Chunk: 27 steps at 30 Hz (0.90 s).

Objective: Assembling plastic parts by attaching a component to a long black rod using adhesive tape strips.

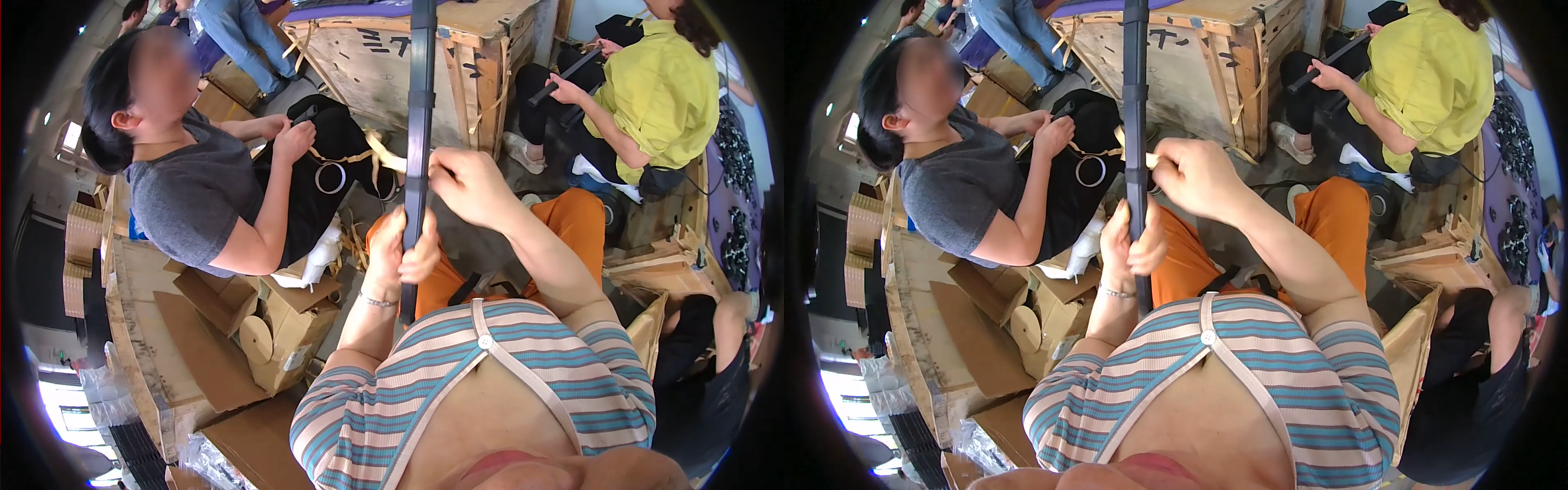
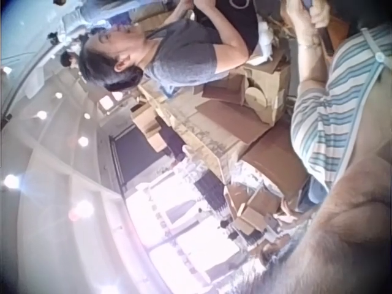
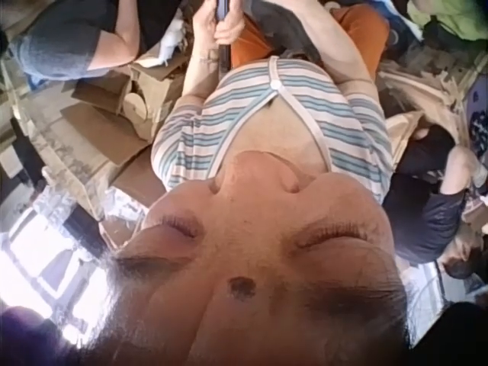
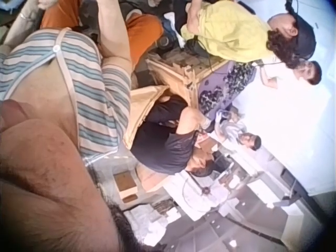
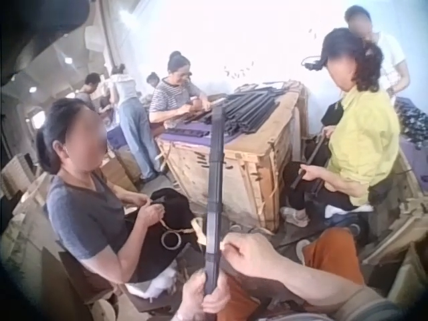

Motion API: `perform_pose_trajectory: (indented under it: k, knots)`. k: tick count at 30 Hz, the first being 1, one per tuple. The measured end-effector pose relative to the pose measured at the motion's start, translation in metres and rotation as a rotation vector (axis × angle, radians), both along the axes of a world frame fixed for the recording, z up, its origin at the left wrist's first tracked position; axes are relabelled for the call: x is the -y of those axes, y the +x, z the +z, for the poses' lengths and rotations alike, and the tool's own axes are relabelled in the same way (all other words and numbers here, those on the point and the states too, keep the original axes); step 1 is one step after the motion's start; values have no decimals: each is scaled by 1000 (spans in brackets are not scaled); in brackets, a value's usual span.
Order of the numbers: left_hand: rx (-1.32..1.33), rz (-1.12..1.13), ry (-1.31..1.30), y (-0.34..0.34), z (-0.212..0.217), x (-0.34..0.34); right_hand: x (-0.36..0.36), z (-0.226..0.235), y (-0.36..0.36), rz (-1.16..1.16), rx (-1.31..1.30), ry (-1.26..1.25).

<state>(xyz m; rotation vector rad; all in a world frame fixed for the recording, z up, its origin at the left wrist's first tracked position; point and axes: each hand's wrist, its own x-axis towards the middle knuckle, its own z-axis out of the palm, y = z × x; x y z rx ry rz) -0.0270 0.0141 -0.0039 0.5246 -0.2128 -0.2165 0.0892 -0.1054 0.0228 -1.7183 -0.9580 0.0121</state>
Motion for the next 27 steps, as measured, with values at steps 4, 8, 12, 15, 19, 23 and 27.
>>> perform_pose_trajectory:
  k: [4, 8, 12, 15, 19, 23, 27]
  knots:
    - [288, -104, 218, -15, 14, 9, -15, -111, 7, 38, -426, 43]
    - [217, -275, -36, 16, 24, 2, 1, -29, 13, 383, -929, 416]
    - [164, -242, -209, 29, 6, 3, 8, 18, -1, 573, -633, 609]
    - [141, -236, -217, 33, 2, 5, 3, 20, 1, 395, -440, 454]
    - [111, -297, -320, 35, -2, 7, 9, 17, 11, 528, -537, 425]
    - [120, -419, -477, 43, -11, 9, 14, 4, 20, 544, -633, 407]
    - [62, 17, 250, 40, -7, 10, 23, 1, 35, 478, -596, 422]
